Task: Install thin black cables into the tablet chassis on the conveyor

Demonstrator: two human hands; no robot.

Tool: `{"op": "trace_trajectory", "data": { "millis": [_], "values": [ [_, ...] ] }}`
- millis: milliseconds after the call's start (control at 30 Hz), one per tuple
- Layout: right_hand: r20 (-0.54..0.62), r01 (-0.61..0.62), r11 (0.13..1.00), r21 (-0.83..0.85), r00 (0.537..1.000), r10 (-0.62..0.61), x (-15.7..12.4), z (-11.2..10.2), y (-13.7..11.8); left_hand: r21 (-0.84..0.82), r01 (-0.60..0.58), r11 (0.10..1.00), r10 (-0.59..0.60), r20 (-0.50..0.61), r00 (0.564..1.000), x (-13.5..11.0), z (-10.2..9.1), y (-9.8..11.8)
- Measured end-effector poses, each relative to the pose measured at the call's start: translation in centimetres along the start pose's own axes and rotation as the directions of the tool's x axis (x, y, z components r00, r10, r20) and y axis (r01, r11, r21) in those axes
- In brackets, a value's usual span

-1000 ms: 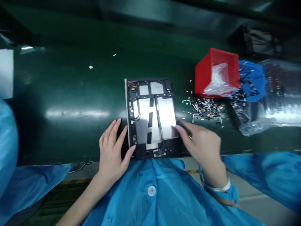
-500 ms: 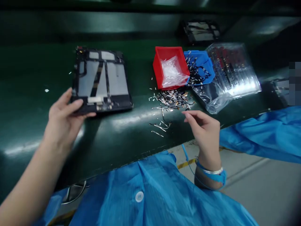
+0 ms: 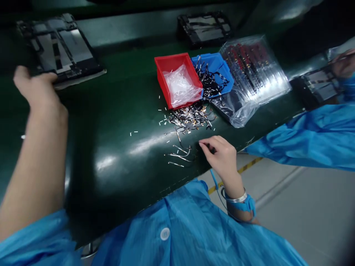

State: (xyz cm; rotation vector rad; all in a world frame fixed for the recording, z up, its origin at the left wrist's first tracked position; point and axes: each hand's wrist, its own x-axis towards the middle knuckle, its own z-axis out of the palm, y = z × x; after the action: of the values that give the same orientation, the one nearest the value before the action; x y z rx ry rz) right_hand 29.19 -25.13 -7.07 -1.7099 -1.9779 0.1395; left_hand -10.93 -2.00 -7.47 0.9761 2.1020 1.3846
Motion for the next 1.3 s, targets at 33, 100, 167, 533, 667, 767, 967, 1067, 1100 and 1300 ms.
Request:
{"op": "trace_trajectory", "data": {
  "millis": [33, 100, 167, 533, 667, 767, 967, 1067, 1100, 1300],
  "values": [
    [-0.01, 0.018, 1.0, 0.004, 1.0, -0.018, 0.2, 0.2, 0.0, 0.032, -0.109, 0.994, 0.109, -0.005, 0.994, -2.5, 0.0, 0.0],
    [-0.038, 0.052, 0.999, 0.006, 0.998, -0.051, 0.6, 0.8, 0.0, 0.151, -0.713, 0.684, 0.68, 0.221, 0.699, -8.9, -0.2, 0.0],
    [-0.062, 0.087, 0.996, -0.007, 0.994, -0.087, 1.0, 1.2, -0.1, -0.05, -0.942, 0.332, 0.817, 0.515, 0.261, -15.8, -0.3, 0.1],
    [-0.16, 0.152, 0.988, -0.013, 0.975, -0.152, 1.4, 2.6, 0.0, -0.285, -0.959, -0.013, 0.638, 0.736, -0.227, -27.0, 0.0, -0.7],
    [-0.201, 0.073, 0.997, -0.023, 0.977, -0.076, 1.1, 2.0, 1.1, -0.289, -0.957, -0.022, 0.673, 0.703, -0.227, -27.5, -0.4, -0.4],
    [-0.203, 0.057, 0.998, -0.008, 0.977, -0.057, 1.5, 1.6, 1.2, -0.292, -0.956, -0.014, 0.729, 0.652, -0.21, -27.2, -0.1, 0.0],
    [-0.005, 0.05, 0.999, -0.01, 0.999, -0.05, 4.0, 1.7, 0.3, -0.12, -0.985, 0.126, 0.781, 0.624, 0.023, -25.7, 2.9, 2.0],
    [0.041, 0.061, 0.997, -0.051, 0.997, -0.059, 4.7, 2.0, 0.5, -0.051, -0.998, 0.041, 0.752, 0.659, -0.003, -25.7, 4.4, 2.8],
    [0.04, 0.068, 0.996, -0.06, 0.997, -0.066, 4.7, 2.2, 0.7, -0.038, -0.999, 0.012, 0.74, 0.673, -0.017, -25.9, 4.8, 3.0],
    [-0.011, 0.085, 0.992, -0.091, 0.996, -0.087, 4.4, 2.9, 1.5, 0.058, -0.998, -0.039, 0.733, 0.68, 0.01, -26.0, 5.3, 2.9]
  ]
}}
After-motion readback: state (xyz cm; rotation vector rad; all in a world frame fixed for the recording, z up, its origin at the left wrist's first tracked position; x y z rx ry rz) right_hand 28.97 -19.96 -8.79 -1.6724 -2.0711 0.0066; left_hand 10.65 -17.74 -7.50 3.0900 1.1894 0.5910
